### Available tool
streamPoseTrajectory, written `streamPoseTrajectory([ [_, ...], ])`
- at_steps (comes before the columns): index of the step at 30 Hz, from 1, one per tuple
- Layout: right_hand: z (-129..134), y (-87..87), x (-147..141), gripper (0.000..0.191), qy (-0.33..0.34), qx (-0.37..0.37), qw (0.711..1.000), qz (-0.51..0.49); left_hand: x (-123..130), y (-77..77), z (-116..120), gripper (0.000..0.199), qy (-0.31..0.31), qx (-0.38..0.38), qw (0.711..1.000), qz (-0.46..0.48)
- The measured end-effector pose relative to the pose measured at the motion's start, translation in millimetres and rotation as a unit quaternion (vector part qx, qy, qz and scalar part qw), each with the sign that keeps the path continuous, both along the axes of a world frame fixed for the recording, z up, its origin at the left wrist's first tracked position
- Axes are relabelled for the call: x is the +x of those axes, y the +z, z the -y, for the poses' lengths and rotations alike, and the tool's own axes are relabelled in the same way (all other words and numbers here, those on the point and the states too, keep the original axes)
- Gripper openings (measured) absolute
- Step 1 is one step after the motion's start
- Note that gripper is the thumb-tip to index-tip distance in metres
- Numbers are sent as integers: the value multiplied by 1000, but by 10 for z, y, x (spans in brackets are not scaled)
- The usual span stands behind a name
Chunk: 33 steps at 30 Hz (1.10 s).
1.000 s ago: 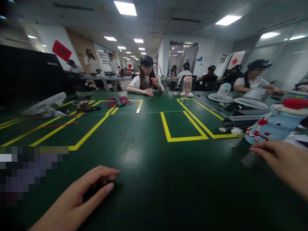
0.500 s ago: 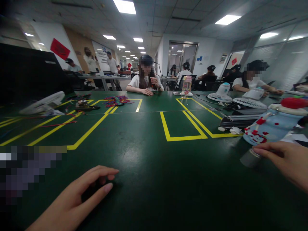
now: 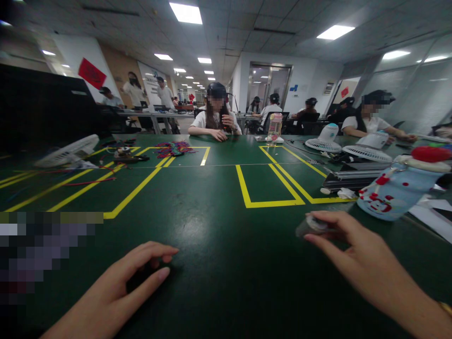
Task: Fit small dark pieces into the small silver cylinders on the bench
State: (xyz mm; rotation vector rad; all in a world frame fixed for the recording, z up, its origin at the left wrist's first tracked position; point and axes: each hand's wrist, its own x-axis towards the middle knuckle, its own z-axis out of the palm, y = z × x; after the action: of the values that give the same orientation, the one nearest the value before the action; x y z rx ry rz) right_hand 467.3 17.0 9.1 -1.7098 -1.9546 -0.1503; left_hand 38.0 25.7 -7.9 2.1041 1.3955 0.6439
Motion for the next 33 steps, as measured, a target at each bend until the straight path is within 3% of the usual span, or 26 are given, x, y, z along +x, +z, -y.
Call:
streamPoseTrajectory([
  [4,32,125,-1211,38,188,-114,972,-86,-16,-6,-2,23,2,3,1000,-12],
  [6,20,101,-1565,35,251,-136,952,-111,-20,-2,-15,23,4,11,1000,-22],
  [8,3,24,-1729,35,285,-137,939,-134,8,28,-29,22,5,19,999,-29],
  [13,-15,-179,-1727,62,247,-172,931,-204,330,248,-51,21,-21,57,998,8],
  [16,-24,-184,-1711,56,245,-211,915,-241,577,399,-65,15,-60,80,994,37],
  [19,-31,-121,-1717,48,254,-207,913,-244,651,465,-90,14,-65,91,991,75],
  [23,-22,-45,-1717,37,247,-183,930,-201,506,355,-141,17,-28,87,994,63],
  [29,-15,-42,-1688,43,257,-140,941,-169,453,69,-184,24,-65,96,990,-80],
  [31,-11,-25,-1558,41,232,-123,954,-147,468,38,-181,25,-69,97,990,-77],
  [33,-5,-3,-1280,41,164,-90,975,-116,447,38,-174,26,-69,87,992,-53],
])
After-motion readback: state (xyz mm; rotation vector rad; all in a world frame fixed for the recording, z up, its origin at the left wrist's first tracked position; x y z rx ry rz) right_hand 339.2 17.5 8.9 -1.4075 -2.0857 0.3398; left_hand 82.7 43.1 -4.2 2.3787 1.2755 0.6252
